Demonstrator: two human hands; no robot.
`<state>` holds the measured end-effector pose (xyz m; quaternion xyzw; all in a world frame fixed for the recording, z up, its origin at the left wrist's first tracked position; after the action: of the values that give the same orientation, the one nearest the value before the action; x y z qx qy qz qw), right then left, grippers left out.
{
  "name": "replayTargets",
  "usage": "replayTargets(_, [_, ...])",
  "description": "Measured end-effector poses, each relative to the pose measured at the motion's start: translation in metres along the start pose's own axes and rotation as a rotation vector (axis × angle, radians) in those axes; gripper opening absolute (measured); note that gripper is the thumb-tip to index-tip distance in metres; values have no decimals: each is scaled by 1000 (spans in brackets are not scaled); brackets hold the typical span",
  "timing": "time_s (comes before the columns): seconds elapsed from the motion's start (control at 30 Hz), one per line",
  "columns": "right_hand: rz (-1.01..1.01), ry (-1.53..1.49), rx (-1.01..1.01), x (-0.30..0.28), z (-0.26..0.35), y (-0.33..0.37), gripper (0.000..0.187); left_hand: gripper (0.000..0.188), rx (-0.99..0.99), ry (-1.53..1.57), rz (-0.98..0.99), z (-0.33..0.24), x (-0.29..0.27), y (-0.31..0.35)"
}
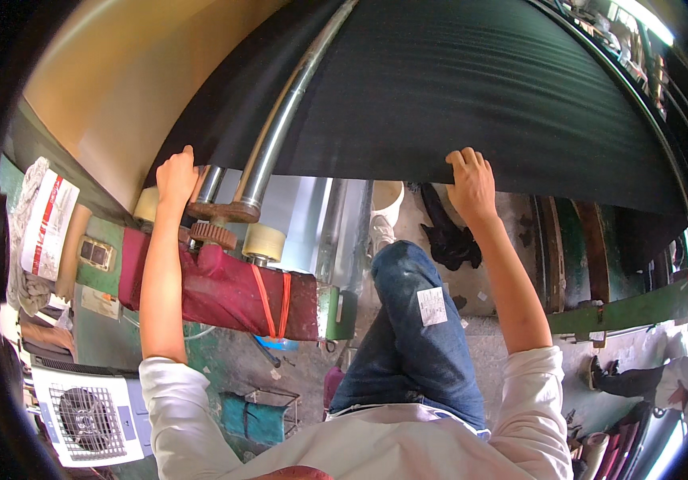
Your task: The person aligns a large black fabric sheet on a rotating roller machine, smoothing and adjusting the edges with both hands. The person repeatedly wipes the fabric surface with a white cloth while maintaining alignment as the roller turns.
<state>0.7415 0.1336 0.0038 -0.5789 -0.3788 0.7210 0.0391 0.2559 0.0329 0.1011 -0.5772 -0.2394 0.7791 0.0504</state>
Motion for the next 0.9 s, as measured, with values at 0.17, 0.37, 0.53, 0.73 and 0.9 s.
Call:
replayTargets(0.17, [18,-113,-136,9,24,10,17,20,3,0,14,0,0,-1])
replayTargets(0.37, [-57,-231,-268,-6,79,7,10,19,-9,11,28,1,-1,0])
replayTargets(0.53, [-86,-271,-316,-15,92,0,13,21,-18,13,51,3,1,0])
replayTargets(0.73, [-34,-64,6,-8,29,-6,42,22,-21,20,53,1,2,-1])
replayTargets(0.9, [-14,-79,-4,-5,12,-2,24,23,-25,31,27,1,-1,-1])
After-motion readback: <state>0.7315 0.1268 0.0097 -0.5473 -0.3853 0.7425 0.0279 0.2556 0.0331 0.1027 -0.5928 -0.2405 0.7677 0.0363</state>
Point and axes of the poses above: each hand's wrist, its own y-axis away from the middle knuckle, its own x-axis out of the palm, z = x × y, the point moved 8 cm from there along -y, towards the middle knuckle, and after that the axes turned 10 degrees about y, right-handed, at the moved point
